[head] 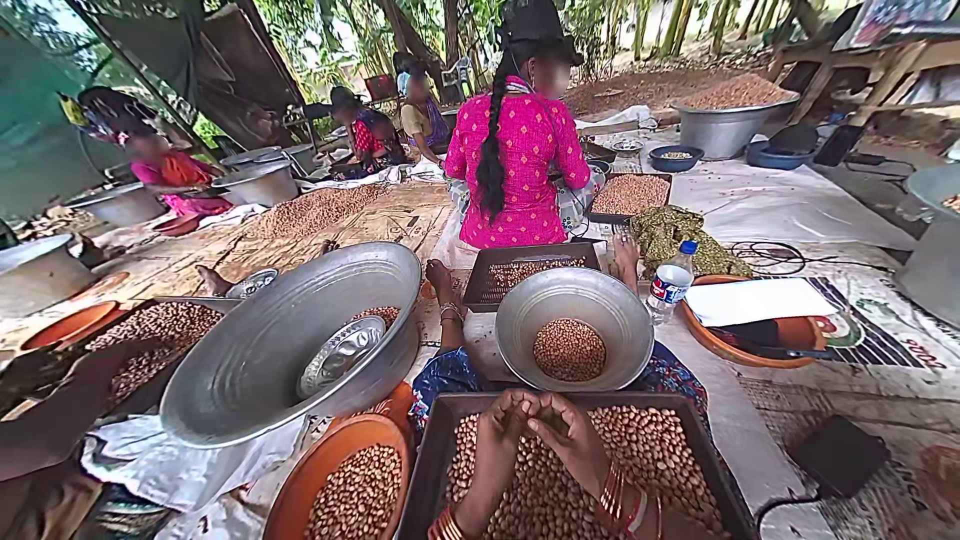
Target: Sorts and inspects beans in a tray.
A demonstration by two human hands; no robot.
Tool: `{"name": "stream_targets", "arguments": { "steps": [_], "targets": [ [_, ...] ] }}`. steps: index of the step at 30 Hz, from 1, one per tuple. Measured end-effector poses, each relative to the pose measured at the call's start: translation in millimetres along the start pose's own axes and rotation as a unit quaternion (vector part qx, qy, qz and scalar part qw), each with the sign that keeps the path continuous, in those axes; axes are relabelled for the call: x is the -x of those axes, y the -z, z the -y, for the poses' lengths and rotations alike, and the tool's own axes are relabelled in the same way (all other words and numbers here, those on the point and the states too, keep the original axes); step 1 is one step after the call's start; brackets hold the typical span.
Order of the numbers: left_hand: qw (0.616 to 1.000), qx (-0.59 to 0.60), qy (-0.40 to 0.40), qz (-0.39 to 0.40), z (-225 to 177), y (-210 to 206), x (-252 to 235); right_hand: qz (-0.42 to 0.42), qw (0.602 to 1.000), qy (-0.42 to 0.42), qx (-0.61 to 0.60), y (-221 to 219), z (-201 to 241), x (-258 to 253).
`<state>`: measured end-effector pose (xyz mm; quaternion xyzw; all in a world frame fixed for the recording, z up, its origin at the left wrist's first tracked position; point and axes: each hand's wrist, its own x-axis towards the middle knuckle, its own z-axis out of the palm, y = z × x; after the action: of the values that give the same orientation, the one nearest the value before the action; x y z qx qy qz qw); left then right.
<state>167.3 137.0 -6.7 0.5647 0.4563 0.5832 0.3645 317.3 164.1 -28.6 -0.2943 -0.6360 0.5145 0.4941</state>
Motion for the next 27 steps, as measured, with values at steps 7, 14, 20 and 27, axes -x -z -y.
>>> {"name": "stream_targets", "arguments": {
  "steps": [7, 14, 20, 27],
  "targets": [
    [0.993, 0.097, 0.062, 0.007, -2.3, 1.8, 0.5, -0.029, 0.996, 0.08, 0.0, -2.4, -5.8, 1.4],
    [0.982, 0.166, 0.094, 0.014, 0.3, -0.4, 2.4, -0.027, 0.995, 0.092, 0.0, -0.6, -3.0, -0.3],
    [0.975, 0.19, 0.118, 0.011, 3.7, -2.5, 3.3, -0.024, 0.997, 0.069, -0.02, -1.7, -2.9, 1.6],
    [0.973, 0.193, 0.128, -0.001, -0.8, -3.0, 2.6, -0.033, 0.997, 0.067, -0.031, -1.9, 0.6, 0.9]
  ]
}}
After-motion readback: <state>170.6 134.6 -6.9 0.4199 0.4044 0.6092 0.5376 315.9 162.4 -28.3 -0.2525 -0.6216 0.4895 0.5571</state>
